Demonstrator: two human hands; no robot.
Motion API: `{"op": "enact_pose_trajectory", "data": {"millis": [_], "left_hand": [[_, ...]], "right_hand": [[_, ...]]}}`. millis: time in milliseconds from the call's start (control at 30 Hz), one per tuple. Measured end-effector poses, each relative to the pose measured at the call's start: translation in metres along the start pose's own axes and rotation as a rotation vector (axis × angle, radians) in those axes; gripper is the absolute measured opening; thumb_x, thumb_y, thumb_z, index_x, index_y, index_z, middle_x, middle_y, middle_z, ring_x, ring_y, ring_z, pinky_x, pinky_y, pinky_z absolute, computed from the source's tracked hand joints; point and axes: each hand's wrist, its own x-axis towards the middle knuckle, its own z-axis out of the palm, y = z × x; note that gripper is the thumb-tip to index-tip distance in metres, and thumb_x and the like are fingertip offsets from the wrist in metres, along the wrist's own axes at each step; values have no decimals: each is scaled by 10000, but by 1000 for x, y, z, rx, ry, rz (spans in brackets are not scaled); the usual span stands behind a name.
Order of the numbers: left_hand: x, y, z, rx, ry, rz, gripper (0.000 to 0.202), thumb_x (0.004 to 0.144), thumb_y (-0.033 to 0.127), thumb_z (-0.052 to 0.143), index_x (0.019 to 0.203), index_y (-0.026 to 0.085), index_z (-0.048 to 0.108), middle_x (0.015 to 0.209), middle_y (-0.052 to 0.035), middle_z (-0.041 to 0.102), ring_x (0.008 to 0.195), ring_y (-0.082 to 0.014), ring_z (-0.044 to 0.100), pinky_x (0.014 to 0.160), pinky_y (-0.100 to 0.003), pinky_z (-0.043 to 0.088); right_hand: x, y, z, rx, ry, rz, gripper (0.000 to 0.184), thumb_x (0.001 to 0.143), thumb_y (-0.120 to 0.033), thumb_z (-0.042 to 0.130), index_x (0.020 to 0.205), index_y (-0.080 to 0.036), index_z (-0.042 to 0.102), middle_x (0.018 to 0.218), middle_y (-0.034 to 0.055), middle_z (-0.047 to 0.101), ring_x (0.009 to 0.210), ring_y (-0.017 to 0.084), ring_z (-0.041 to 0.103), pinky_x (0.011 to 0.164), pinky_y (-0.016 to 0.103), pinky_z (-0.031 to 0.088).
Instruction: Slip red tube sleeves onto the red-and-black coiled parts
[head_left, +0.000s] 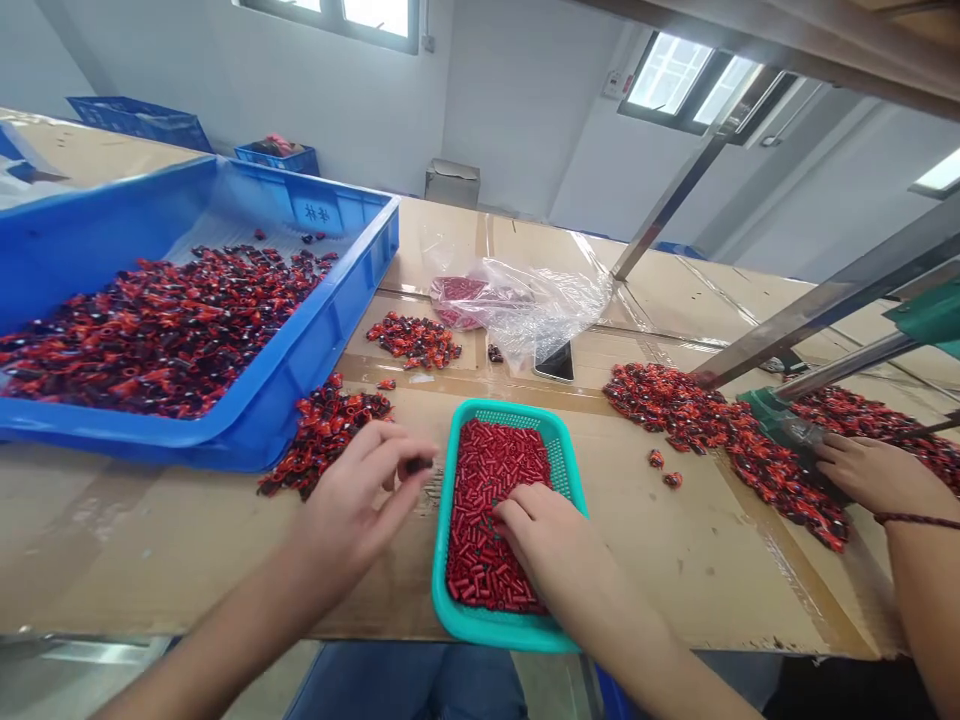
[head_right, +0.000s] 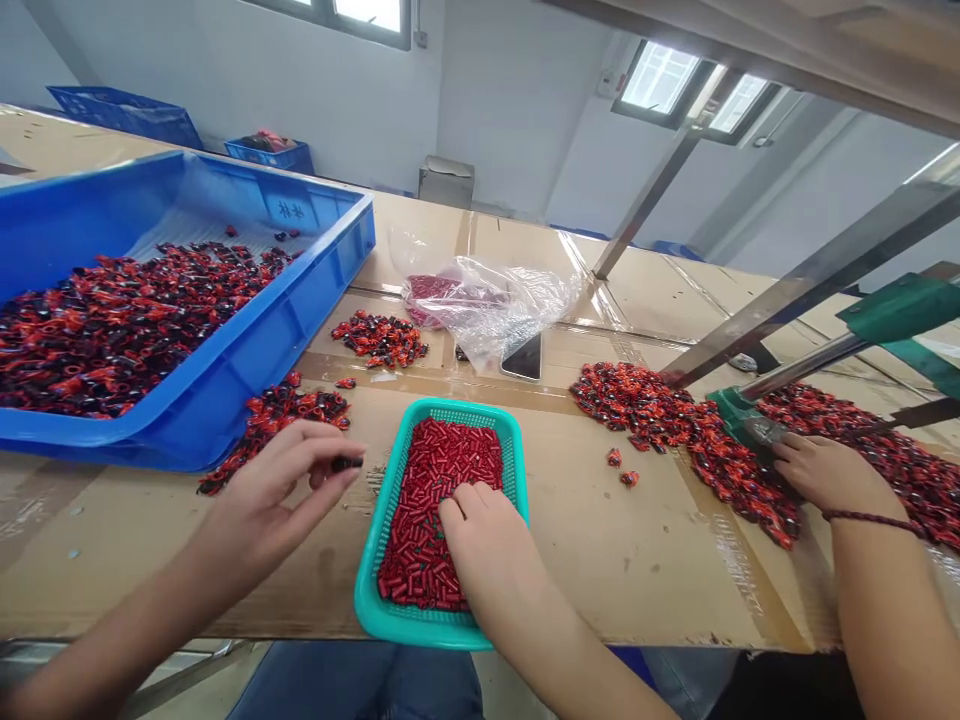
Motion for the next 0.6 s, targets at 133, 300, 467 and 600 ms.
{"op": "enact_pose_trajectory", "data": {"millis": [133, 300, 467, 600], "left_hand": [[-28, 17, 1, -130, 75, -57, 221, 982, 110, 629, 1164, 231, 661, 1021, -16, 734, 961, -150, 734, 849, -231, 609], [-54, 33, 7, -344, 119, -193, 271, 971, 136, 676, 1197, 281, 633, 1065, 27, 764, 982, -105, 753, 910, -165, 598], [-55, 48, 4, -341, 150, -123, 282, 954, 107, 697, 1186, 262, 654, 976, 20, 773, 896, -115, 749, 821, -174, 604], [-52, 57, 0, -285, 116, -42, 316, 957, 28, 619, 1196, 235, 627, 968, 0, 798, 872, -127, 758, 811, -225, 600]], "right_hand": [[-2, 7, 3, -97, -124, -17, 328, 1061, -209, 509, 776, -234, 672, 727, 39, 666, 654, 223, 629, 585, 333, 554], [-2, -5, -11, -30, -202, 22, 231, 1096, -248, 486, 948, -210, 660, 872, 37, 717, 781, 184, 704, 694, 298, 600], [4, -48, -29, 494, -168, 75, 186, 1095, -323, 533, 970, -232, 636, 852, 15, 695, 742, 137, 697, 637, 216, 585], [3, -65, -24, 498, -18, -70, 134, 1063, -339, 595, 1014, -224, 643, 858, 29, 698, 776, 150, 697, 698, 245, 607]]}}
